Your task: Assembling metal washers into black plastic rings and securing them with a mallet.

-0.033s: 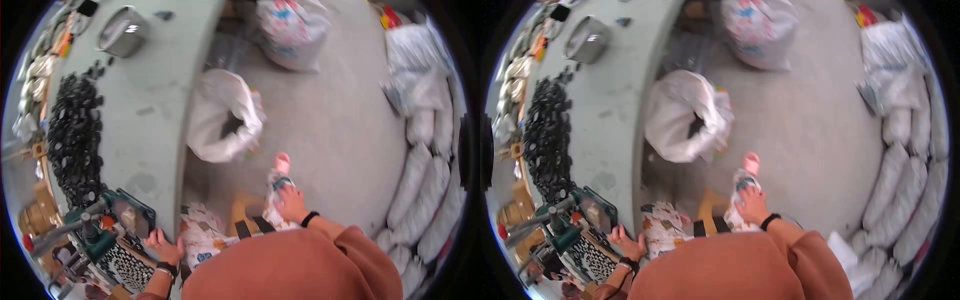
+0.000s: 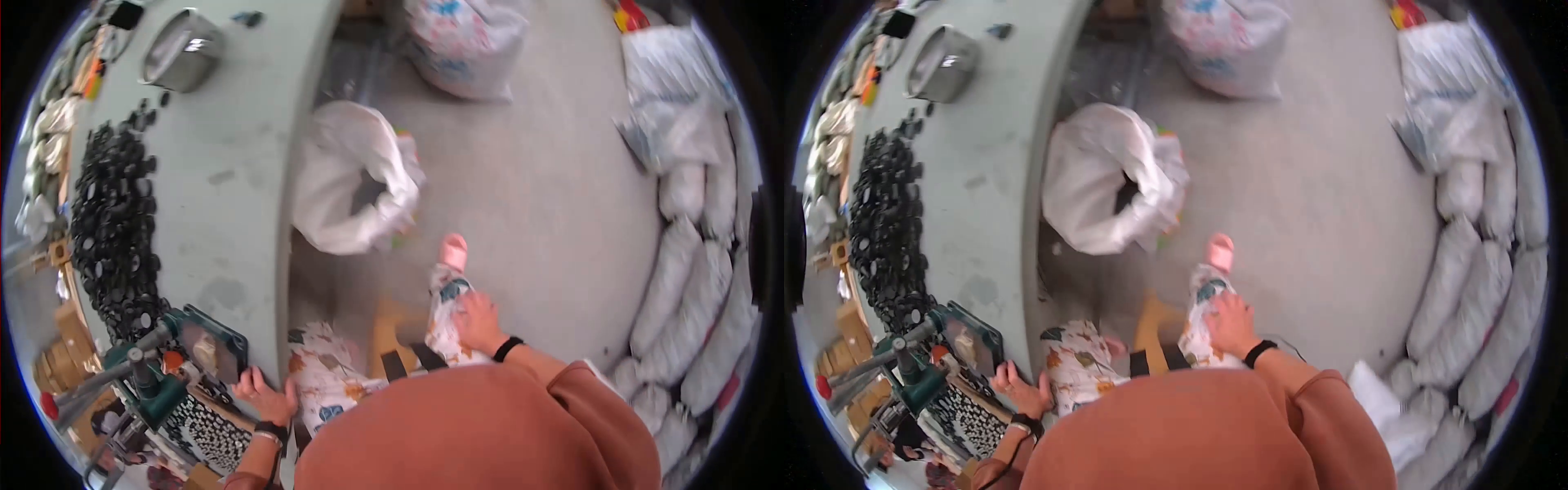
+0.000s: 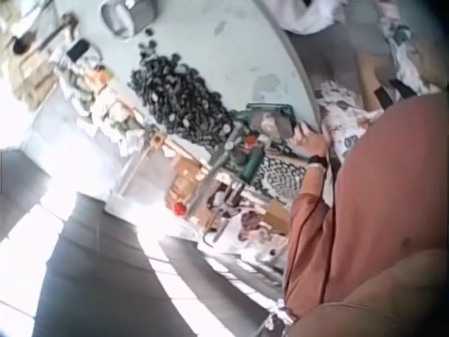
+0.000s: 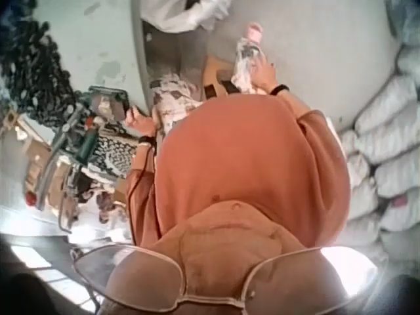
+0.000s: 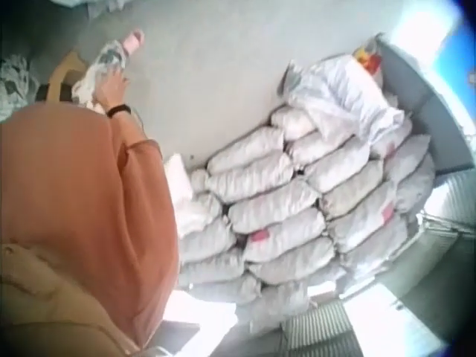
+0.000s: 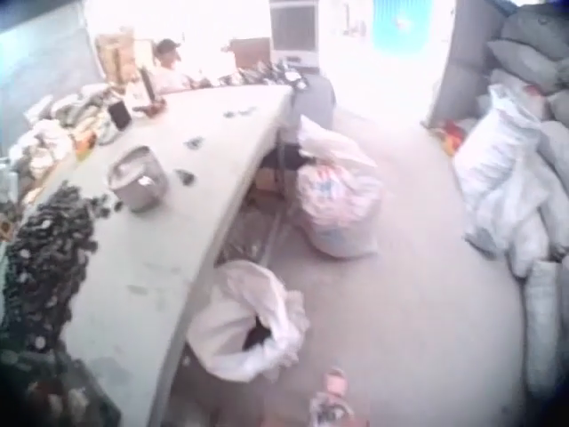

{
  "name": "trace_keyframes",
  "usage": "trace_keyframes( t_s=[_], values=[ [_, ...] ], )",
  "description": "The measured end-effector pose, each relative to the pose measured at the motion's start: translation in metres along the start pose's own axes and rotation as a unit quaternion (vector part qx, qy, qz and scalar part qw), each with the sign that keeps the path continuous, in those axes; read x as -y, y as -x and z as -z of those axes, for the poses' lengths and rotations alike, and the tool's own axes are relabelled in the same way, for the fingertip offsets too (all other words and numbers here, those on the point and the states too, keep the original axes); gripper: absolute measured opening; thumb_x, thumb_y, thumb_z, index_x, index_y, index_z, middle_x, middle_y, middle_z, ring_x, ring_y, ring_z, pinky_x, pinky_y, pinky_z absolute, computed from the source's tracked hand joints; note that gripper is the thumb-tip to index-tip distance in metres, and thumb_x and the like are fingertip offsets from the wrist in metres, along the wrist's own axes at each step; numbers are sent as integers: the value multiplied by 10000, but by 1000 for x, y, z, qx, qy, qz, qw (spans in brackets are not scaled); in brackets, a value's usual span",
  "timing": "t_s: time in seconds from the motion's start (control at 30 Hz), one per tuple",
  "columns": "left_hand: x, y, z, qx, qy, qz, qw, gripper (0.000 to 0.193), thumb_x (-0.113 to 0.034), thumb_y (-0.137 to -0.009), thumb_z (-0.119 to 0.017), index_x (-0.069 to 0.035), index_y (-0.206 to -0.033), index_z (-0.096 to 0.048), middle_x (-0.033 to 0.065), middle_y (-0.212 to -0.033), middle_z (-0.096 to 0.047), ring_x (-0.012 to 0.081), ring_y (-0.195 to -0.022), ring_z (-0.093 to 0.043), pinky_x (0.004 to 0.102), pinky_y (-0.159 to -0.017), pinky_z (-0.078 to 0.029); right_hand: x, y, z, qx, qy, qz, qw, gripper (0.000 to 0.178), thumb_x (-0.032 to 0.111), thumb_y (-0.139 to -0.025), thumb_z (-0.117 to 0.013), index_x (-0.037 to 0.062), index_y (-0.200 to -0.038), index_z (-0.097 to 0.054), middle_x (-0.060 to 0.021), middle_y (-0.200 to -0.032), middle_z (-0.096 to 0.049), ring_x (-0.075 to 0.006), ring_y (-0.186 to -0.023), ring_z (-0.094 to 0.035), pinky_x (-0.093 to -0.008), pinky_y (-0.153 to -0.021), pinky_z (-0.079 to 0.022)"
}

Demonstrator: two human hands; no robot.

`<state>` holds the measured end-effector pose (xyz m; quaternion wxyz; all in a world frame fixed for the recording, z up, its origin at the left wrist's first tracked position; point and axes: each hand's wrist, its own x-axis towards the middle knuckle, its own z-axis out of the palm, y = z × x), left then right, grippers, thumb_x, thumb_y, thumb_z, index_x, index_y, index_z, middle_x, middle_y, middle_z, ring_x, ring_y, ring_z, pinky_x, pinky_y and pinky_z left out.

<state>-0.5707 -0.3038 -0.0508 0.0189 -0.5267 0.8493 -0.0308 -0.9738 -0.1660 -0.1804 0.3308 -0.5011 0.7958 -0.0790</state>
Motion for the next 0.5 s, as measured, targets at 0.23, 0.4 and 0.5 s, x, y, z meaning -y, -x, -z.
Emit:
trace_keyframes(
  t_s=[0.23,0.4,0.5],
  values=[
    [-6,-18,-16,-35,-78,-46,995,767,-287,-693,-707,41,-1284,-345,205,-1262,-337,389,-1119,-327,517,-979,-259,-167,138,47,612,70,-125,778,756,642,-702,-602,-19,-1070,-596,-218,-980,-640,-330,-801,-638,-447,-762,-500],
    [-7,-11,13,117,-141,-6,983,768,-260,-733,-708,108,-1276,-307,277,-1251,-351,432,-1137,-347,531,-991,-264,-203,185,127,765,58,-250,591,633,557,-562,-785,8,-859,-676,-130,-822,-675,-220,-631,-630,-367,-648,-515],
    [-27,-47,9,212,-152,2,965,756,-240,-731,-704,71,-1303,-320,258,-1287,-375,436,-1190,-327,514,-1005,-266,-268,293,149,531,212,-185,799,211,229,-683,-648,73,-813,-707,-123,-867,-683,-264,-868,-655,-405,-689,-508]
  ],
)
